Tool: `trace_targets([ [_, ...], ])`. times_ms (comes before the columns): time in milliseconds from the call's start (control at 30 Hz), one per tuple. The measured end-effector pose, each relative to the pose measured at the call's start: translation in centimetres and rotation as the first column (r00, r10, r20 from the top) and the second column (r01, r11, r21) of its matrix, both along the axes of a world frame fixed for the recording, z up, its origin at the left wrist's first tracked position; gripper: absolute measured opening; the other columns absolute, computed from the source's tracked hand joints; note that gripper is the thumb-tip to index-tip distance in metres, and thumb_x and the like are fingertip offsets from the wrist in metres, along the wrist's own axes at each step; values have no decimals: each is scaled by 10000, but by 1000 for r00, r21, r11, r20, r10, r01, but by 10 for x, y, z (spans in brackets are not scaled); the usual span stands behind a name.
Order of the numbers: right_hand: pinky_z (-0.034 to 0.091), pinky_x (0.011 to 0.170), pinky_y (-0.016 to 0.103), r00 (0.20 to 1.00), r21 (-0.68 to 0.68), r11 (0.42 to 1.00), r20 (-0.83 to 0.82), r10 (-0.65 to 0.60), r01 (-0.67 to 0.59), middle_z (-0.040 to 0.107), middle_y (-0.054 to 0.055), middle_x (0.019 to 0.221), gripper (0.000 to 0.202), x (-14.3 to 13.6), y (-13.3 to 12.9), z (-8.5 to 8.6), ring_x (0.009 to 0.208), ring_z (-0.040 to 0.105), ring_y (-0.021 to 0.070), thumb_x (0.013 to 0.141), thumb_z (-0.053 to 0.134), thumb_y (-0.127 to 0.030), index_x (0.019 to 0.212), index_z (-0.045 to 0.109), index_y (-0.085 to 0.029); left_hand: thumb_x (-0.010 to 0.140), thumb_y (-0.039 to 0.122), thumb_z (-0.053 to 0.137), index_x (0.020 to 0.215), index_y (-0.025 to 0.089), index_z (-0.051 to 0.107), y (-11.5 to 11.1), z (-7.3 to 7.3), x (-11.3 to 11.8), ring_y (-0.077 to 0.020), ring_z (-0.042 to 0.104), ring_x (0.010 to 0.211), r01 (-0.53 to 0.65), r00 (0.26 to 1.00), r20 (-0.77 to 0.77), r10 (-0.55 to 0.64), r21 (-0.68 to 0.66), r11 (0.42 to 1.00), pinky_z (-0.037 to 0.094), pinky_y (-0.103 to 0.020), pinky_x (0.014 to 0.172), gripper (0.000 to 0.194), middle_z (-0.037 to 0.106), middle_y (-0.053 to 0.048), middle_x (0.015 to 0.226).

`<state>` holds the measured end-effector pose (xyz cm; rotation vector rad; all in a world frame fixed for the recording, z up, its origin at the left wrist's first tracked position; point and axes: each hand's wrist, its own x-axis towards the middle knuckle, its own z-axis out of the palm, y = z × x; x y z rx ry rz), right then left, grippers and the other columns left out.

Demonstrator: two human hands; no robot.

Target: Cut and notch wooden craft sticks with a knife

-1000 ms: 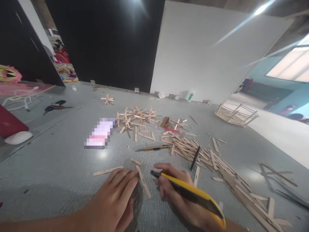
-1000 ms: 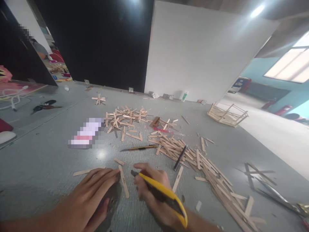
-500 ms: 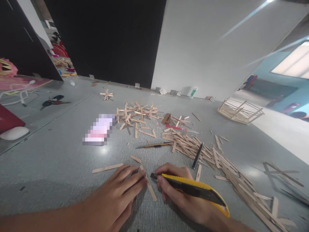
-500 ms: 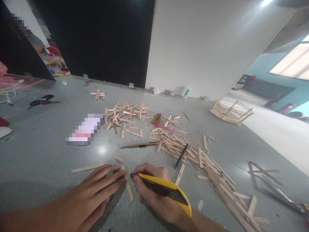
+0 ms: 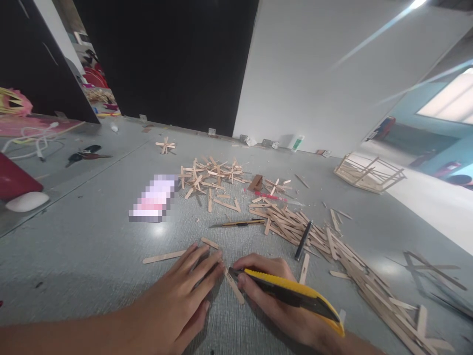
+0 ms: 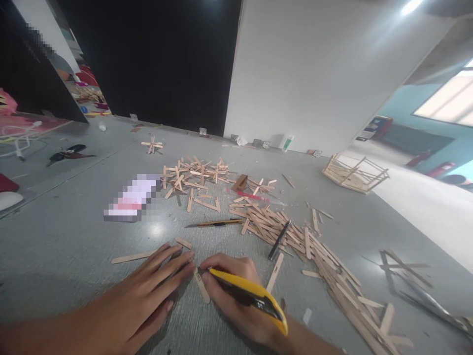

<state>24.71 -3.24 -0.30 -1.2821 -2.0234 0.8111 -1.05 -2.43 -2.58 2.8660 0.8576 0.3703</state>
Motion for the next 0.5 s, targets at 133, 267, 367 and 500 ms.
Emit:
trace_targets([
  [133,507,759,272,1000,-10,1000,-6,-8,8,734,-48,787,148,0,-1,1,747,679,149,991,582,-298,1007,727,-274,981,157,513,1619,203,296,0,-1,0,-314,305,1527,-10,1000,23,10,-9,1000,324,-533,1238,675,384,-67,1641],
  [267,509,770,277,1000,-21,1000,2,2,-2,735,-45,787,160,1,0,2,754,679,151,993,570,-306,982,725,-270,978,161,513,1623,205,287,-1,-1,0,-322,306,1524,-4,1000,27,5,-25,1000,317,-553,1237,684,394,-70,1636],
  [367,521,761,278,1000,-22,1000,10,-7,7,742,-34,802,171,1,0,2,765,686,158,989,565,-315,979,729,-268,968,140,511,1623,189,284,0,-1,0,-322,310,1522,-6,1000,17,6,-22,1000,310,-552,1240,695,382,-80,1641],
  [500,531,742,284,1000,1,1000,26,-12,12,753,-19,831,197,0,0,0,779,697,169,995,551,-346,997,732,-268,985,150,503,1631,211,262,0,-1,0,-309,338,1511,2,998,56,0,-35,999,299,-544,1247,693,407,-78,1628],
])
